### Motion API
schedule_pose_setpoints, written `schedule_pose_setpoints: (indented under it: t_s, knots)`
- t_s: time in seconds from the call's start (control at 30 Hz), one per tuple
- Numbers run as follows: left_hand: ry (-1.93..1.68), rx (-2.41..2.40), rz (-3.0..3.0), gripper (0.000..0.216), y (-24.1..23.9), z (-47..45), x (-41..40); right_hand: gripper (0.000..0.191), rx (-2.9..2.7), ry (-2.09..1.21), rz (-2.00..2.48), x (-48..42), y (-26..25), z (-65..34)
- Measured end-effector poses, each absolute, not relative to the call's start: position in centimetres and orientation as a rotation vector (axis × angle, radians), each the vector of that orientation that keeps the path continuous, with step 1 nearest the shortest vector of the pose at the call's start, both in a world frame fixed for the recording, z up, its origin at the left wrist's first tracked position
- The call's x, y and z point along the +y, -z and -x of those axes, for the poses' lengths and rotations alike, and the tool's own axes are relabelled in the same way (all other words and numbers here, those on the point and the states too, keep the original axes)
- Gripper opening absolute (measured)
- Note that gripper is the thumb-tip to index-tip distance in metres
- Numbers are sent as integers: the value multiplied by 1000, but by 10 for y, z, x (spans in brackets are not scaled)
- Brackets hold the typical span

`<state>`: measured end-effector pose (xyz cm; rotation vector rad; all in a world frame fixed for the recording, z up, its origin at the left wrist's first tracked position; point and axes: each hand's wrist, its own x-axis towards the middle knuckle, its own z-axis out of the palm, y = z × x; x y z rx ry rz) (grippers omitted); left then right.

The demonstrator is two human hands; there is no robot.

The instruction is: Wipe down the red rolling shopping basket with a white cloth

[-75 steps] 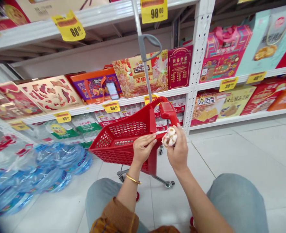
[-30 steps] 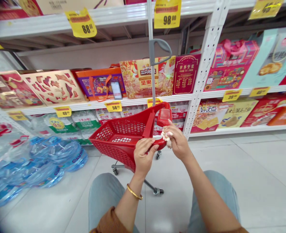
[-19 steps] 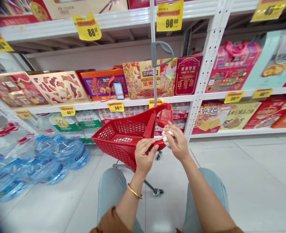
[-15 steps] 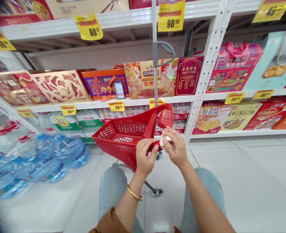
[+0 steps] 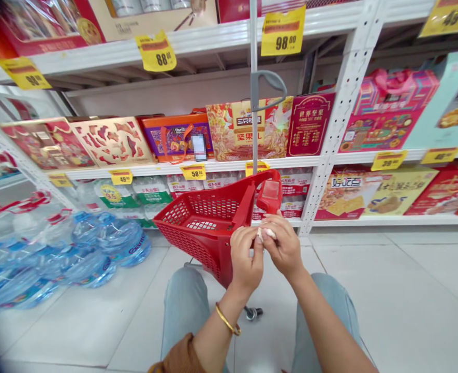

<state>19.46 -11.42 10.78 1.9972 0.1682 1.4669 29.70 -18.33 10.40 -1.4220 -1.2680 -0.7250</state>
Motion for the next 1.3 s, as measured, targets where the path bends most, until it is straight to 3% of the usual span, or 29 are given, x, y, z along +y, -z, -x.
schedule_pose_setpoints:
  t_s: [0.33, 0.87, 1.3]
  knots:
    - [-1506, 226, -1966, 12, -105, -197, -119, 9, -1304, 623, 1363, -182, -114, -311]
    - [-1571, 241, -1952, 5, -103, -194, -124, 19, -1195, 485, 1541, -182, -121, -347]
    - [-1601, 302, -1979, 7, -108, -179, -129, 17, -1188, 620, 1480, -195, -116, -259]
